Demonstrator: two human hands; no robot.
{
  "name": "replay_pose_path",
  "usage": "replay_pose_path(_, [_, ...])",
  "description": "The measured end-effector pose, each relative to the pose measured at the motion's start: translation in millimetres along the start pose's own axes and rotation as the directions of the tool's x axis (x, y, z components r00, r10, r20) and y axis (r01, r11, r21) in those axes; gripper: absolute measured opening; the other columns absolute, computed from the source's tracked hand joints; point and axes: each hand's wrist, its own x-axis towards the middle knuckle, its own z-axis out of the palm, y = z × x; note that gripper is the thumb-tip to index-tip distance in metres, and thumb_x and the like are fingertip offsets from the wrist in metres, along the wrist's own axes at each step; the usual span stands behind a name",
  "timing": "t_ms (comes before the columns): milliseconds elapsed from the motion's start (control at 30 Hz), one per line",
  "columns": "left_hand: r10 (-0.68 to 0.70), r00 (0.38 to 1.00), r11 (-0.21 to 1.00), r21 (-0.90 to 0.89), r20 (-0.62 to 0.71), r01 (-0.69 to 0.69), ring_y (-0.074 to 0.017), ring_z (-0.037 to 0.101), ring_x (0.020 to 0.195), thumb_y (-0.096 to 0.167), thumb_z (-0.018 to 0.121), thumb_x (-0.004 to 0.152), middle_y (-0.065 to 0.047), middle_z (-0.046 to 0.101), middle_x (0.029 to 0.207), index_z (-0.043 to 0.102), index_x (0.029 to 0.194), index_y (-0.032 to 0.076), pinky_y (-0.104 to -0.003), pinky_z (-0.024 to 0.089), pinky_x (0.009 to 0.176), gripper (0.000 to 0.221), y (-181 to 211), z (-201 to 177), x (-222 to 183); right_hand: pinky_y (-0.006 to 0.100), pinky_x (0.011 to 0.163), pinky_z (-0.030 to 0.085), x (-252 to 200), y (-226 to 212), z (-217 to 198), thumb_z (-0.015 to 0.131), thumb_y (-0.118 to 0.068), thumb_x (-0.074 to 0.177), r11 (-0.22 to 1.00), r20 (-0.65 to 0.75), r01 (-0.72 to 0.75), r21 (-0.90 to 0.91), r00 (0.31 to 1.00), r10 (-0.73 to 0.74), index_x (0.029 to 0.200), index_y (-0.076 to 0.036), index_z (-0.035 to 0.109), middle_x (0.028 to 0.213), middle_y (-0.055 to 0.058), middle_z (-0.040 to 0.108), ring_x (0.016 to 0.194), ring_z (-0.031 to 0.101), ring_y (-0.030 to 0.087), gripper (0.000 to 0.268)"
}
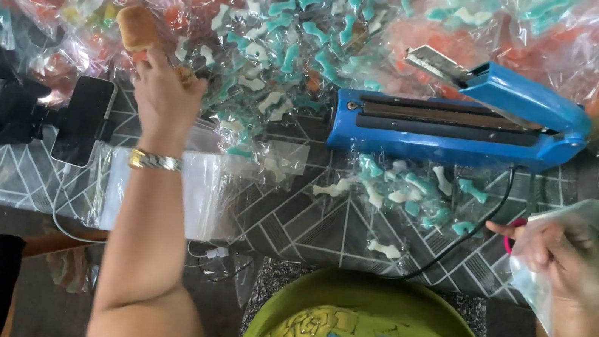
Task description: Packaging shark-shaped gummy candies into small plastic bags and sealing them with a heat sealer.
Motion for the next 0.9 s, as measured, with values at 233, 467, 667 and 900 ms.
replay_pose_path(233, [-0.080,0.992,0.917,-0.399,-0.096,0.035,-0.0200,0.070,0.091,0.005,0.076,0.090,-0.006,0.073,0.101,0.068,0.112,0.009,-0.034,0.057,0.076,0.024,-77,0,32,0.058,0.105,0.055,-4,-1,0,0.055,-0.032,0.110,0.999,-0.039,-0.033,-0.005,0.999,0.033,0.070,-0.018,0.059,0.063,-0.009,0.054,0.055,0.050,0.006,0.043])
replay_pose_path(467, [-0.056,0.861,0.929,-0.342,-0.505,-0.141,-0.0229,0.065,0.088,-0.014,0.072,0.086,-0.009,0.061,0.102,0.063,0.096,0.008,-0.035,0.065,0.069,0.026,-106,4,39,0.060,0.110,0.050,-7,-1,-11,0.055,-0.029,0.111,0.998,0.025,-0.061,0.016,0.998,0.061,0.083,-0.018,0.068,0.068,-0.008,0.057,0.057,0.050,0.007,0.032])
replay_pose_path(667, [0.088,0.721,0.919,-0.223,-0.688,-0.325,-0.0321,0.066,0.097,-0.024,0.074,0.083,-0.015,0.054,0.109,0.061,0.102,0.002,-0.041,0.069,0.070,0.035,-117,17,45,0.065,0.113,0.046,-8,4,-11,0.059,-0.026,0.109,0.993,0.010,-0.052,0.109,0.999,0.051,0.107,-0.021,0.074,0.067,-0.008,0.053,0.059,0.050,0.008,0.016])
replay_pose_path(900, [0.092,0.716,0.865,-0.300,-0.692,-0.401,-0.0305,0.066,0.096,-0.016,0.073,0.092,-0.014,0.050,0.111,0.058,0.104,-0.001,-0.039,0.067,0.073,0.024,-104,12,63,0.060,0.111,0.047,-4,1,-12,0.056,-0.031,0.111,0.997,0.051,-0.066,0.039,0.997,0.064,0.085,-0.018,0.070,0.066,-0.008,0.055,0.057,0.049,0.009,0.033])
